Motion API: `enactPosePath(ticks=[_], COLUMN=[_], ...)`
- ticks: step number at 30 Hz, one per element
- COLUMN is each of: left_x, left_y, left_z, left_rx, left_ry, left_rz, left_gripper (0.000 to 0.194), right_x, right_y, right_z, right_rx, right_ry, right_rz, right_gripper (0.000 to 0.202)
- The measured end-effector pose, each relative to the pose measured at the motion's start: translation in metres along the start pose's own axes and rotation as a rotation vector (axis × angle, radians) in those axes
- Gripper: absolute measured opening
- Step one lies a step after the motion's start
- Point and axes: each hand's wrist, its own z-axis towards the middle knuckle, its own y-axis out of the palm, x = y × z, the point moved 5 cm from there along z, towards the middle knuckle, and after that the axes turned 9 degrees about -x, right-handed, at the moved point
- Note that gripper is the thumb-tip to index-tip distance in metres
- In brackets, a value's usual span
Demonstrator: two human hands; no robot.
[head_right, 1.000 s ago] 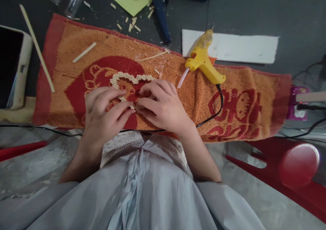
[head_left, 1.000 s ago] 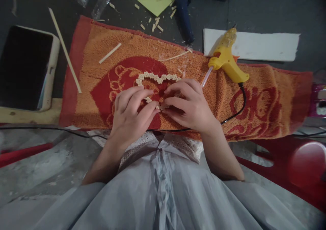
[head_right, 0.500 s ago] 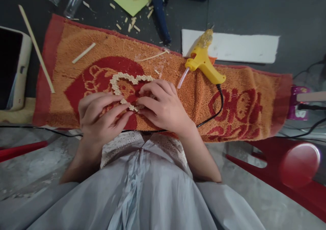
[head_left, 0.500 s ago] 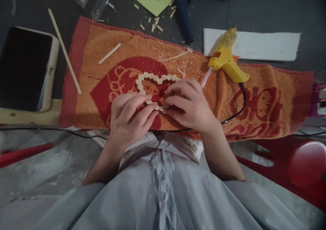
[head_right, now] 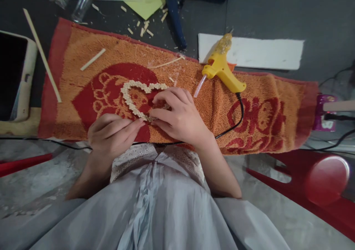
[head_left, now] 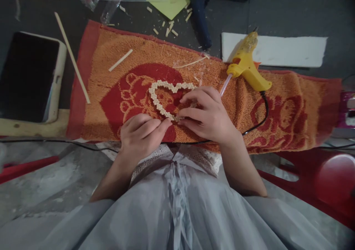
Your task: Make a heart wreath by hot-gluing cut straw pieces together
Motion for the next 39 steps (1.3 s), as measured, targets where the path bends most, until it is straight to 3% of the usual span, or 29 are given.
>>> enactPosePath(ticks=[10, 13, 17, 27, 39], left_x=[0.000, -0.001, 0.000, 0.001, 0.004], left_y=[0.004, 0.005, 0.004, 0.002, -0.001], left_z=[-0.004, -0.005, -0.004, -0.006, -0.002], left_rx=[-0.122, -0.125, -0.106, -0.095, -0.038], left_ry=[-0.049, -0.042, 0.003, 0.060, 0.094], left_rz=[0.059, 0.035, 0.040, 0.093, 0.113], left_gripper=[0.021, 0.022, 0.021, 0.020, 0.015], right_x=[-0.001, -0.002, -0.008, -0.035, -0.037], right_y=[-0.003, -0.014, -0.024, 0.008, 0.018], right_z=[0.000, -0.005, -0.020, -0.044, -0.041], right_rx=[0.030, 0.111, 0.209, 0.197, 0.169], right_ry=[-0.018, -0.021, 0.008, 0.046, 0.078], right_rz=[0.015, 0.024, 0.012, -0.116, -0.211], right_gripper=[0.014, 0.024, 0.015, 0.020, 0.027])
